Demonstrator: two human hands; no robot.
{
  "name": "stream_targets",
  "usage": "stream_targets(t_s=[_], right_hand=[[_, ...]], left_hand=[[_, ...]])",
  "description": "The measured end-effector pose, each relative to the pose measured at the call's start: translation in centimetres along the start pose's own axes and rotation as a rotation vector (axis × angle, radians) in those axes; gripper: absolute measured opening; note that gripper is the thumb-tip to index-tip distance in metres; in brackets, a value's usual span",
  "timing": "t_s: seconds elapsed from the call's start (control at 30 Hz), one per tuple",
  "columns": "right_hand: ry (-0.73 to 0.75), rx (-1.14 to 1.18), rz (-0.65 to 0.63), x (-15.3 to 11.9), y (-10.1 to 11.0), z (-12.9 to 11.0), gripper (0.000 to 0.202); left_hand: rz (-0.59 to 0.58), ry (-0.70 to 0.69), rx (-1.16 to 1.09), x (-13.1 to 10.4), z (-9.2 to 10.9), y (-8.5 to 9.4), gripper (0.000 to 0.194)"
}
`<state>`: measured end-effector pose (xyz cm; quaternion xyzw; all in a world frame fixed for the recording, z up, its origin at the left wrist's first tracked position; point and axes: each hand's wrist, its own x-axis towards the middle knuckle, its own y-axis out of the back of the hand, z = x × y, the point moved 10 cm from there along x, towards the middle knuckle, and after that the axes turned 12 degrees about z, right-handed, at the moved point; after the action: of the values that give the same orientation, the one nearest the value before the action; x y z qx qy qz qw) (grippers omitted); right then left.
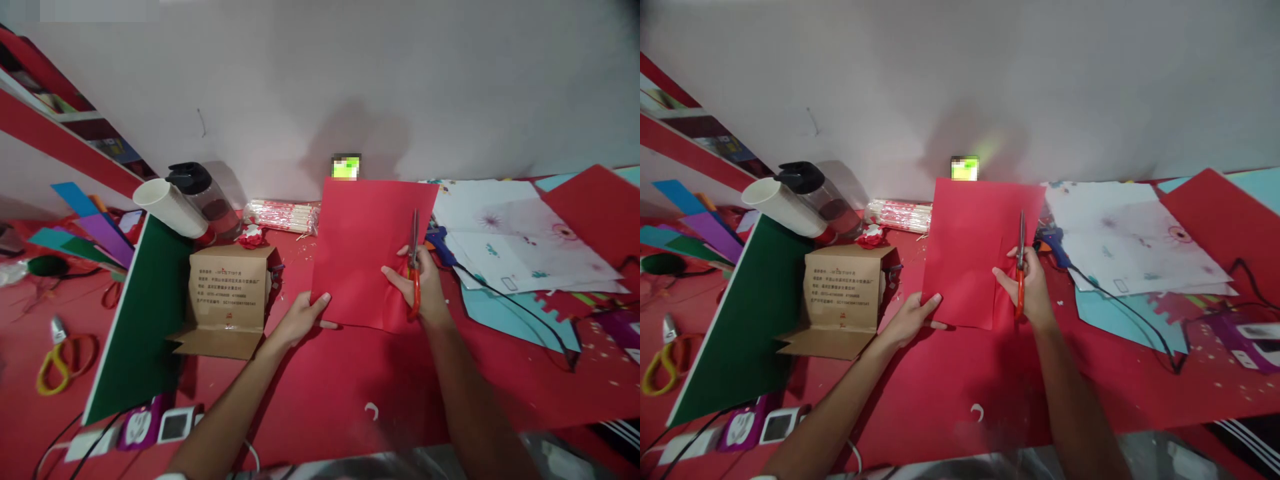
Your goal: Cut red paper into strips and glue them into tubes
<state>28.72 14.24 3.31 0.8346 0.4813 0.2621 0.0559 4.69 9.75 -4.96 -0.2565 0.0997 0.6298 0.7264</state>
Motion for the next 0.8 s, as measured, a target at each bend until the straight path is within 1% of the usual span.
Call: stream_targets(t_s=[0.1,0.27,0.4,0.57,0.7,0.8], right_hand=[[-0.006,-0.012,-0.002,0.0,0.0,0.0,0.037],[-0.017,-0.002,-0.022,-0.1,0.1,0.3,0.038],[-0.004,0.057,-0.028,-0.2,0.0,-0.4,0.036],[-0.001,0.083,-0.032,-0.1,0.0,-1.1,0.034],[0.006,0.117,-0.072,-0.1,-0.2,-1.1,0.033],[0.037,0.130,-0.097,-0.1,-0.4,-1.1,0.032]], left_hand=[[0.007,0.004,0.002,0.1,-0.1,0.1,0.065],[0.034,0.021,0.020,0.2,-0.5,0.5,0.059],[0.044,-0.002,0.030,0.2,-0.4,0.8,0.057],[0.081,-0.012,0.098,-0.1,-0.3,1.2,0.053],[0.058,-0.049,0.128,-0.5,0.4,0.9,0.055],[0.073,-0.103,0.148,-0.7,1.3,1.1,0.052]])
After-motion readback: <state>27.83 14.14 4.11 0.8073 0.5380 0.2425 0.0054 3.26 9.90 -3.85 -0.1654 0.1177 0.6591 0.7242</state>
